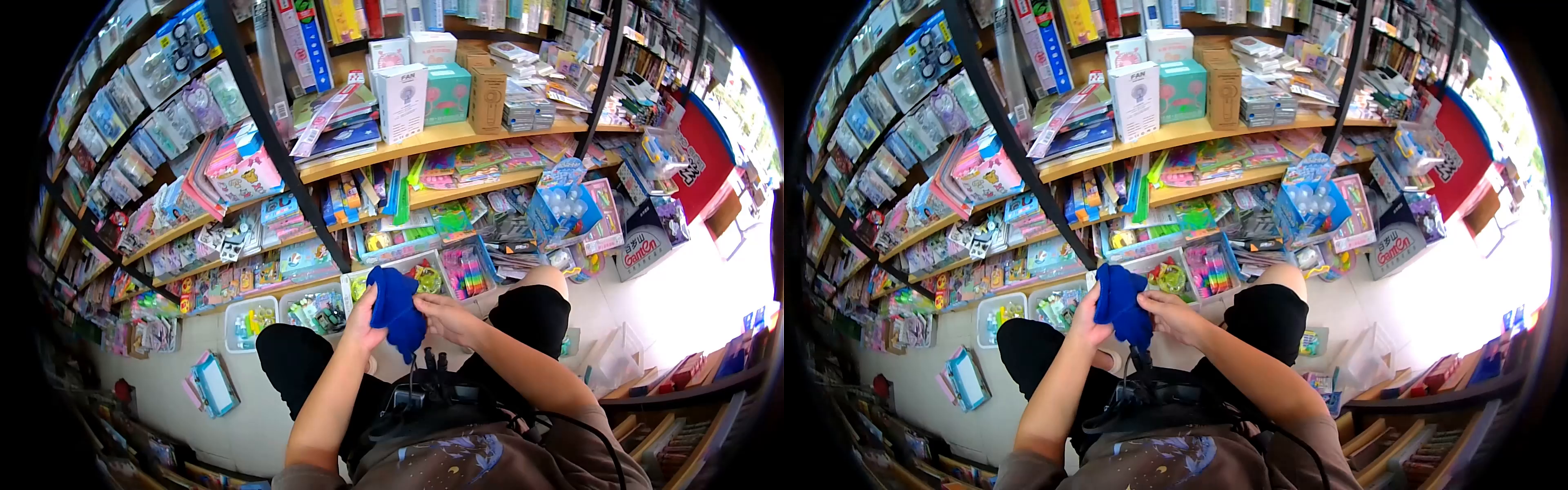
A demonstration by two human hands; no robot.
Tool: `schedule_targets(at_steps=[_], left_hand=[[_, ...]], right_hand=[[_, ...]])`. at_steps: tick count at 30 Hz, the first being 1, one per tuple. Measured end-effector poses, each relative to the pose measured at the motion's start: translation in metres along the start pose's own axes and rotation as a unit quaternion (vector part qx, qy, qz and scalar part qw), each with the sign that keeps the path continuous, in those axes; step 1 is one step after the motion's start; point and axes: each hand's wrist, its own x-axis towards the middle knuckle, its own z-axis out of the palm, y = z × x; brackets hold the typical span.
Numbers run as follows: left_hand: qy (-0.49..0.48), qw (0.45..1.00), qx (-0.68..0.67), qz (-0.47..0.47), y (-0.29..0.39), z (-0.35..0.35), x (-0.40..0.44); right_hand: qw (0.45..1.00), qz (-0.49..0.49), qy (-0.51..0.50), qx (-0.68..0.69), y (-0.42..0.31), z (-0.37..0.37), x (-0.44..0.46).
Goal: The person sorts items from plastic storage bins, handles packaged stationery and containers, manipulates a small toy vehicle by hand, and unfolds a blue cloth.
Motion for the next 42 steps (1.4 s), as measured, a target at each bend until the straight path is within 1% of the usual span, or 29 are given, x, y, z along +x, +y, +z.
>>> schedule_targets(at_steps=[2,3,5,6,9,12,13,14,15,17,18,19,22,23,24,25,26,27,28,29,31,32,35,36,39,40,42], left_hand=[[0.019,1.000,0.014,-0.004,0.003,0.006,-0.002],[-0.003,1.000,0.027,-0.002,0.006,0.010,-0.004],[-0.045,0.998,0.050,0.004,0.012,0.019,-0.007],[-0.025,0.997,0.065,0.015,0.013,0.023,-0.007],[0.029,0.995,0.093,-0.005,0.014,0.022,-0.007],[0.025,0.998,0.043,-0.043,0.007,0.010,-0.004],[0.046,0.997,0.049,-0.044,0.006,0.008,-0.004],[0.066,0.995,0.054,-0.046,0.005,0.007,-0.004],[0.085,0.993,0.060,-0.047,0.004,0.005,-0.004],[0.035,0.996,0.046,-0.068,0.005,-0.001,-0.001],[0.013,0.996,0.041,-0.075,0.006,0.003,-0.003],[-0.009,0.996,0.035,-0.081,0.007,0.006,-0.003],[-0.017,0.997,-0.019,-0.077,-0.010,-0.005,0.000],[-0.007,0.996,-0.022,-0.080,-0.020,-0.011,0.001],[0.019,0.992,-0.073,-0.101,-0.035,-0.035,0.007],[0.044,0.984,-0.123,-0.122,-0.048,-0.054,0.011],[0.158,0.977,-0.072,-0.127,-0.056,-0.044,0.007],[0.202,0.968,-0.064,-0.133,-0.058,-0.028,0.003],[0.167,0.975,-0.081,-0.120,-0.054,-0.026,0.001],[0.134,0.980,-0.101,-0.107,-0.052,-0.025,-0.001],[0.106,0.988,-0.065,-0.087,-0.038,-0.009,-0.007],[0.126,0.987,-0.038,-0.093,-0.032,0.002,-0.007],[0.041,0.986,0.113,-0.114,-0.031,-0.004,-0.002],[0.008,0.981,0.121,-0.149,-0.031,0.001,-0.005],[0.063,0.970,0.190,-0.141,-0.036,0.032,-0.018],[0.089,0.969,0.186,-0.138,-0.034,0.032,-0.016],[0.093,0.953,0.268,-0.110,-0.032,0.015,-0.010]], right_hand=[[0.999,0.025,-0.017,0.035,0.000,-0.005,0.001],[0.998,0.041,-0.028,0.050,0.000,-0.005,0.001],[0.996,0.064,-0.054,0.017,0.014,-0.011,0.002],[0.995,0.076,-0.067,0.001,0.017,-0.011,0.000],[0.989,0.099,-0.109,-0.006,0.017,-0.009,-0.008],[0.998,0.066,0.009,0.017,0.019,-0.018,0.002],[0.997,0.055,0.049,0.026,0.018,-0.018,0.003],[0.994,0.020,0.103,-0.015,0.013,-0.021,0.006],[0.995,0.000,0.098,0.000,0.005,-0.022,0.005],[0.995,-0.041,0.088,0.029,-0.010,-0.027,0.002],[0.995,-0.024,0.091,0.038,-0.021,-0.024,-0.004],[0.994,-0.035,0.093,0.050,-0.024,-0.021,-0.007],[0.990,-0.056,0.093,0.085,-0.022,-0.020,-0.004],[0.989,-0.059,0.091,0.099,-0.012,-0.030,0.006],[0.987,-0.062,0.090,0.113,-0.008,-0.036,0.011],[0.985,-0.017,0.102,0.138,-0.008,-0.035,0.011],[0.980,0.028,0.114,0.163,-0.010,-0.034,0.010],[0.971,0.073,0.126,0.189,-0.012,-0.034,0.009],[0.975,0.066,0.053,0.208,-0.019,-0.033,0.005],[0.982,0.027,0.037,0.181,-0.026,-0.029,0.002],[0.991,-0.054,0.005,0.126,-0.035,-0.021,-0.002],[0.992,-0.063,0.035,0.100,-0.032,-0.020,-0.002],[0.985,-0.056,0.161,-0.002,-0.022,-0.022,0.009],[0.987,-0.041,0.157,-0.002,-0.022,-0.019,0.006],[0.980,-0.085,0.158,-0.083,-0.035,-0.003,-0.006],[0.973,-0.105,0.172,-0.110,-0.038,-0.003,-0.007],[0.956,-0.157,0.195,-0.152,-0.043,-0.015,-0.005]])
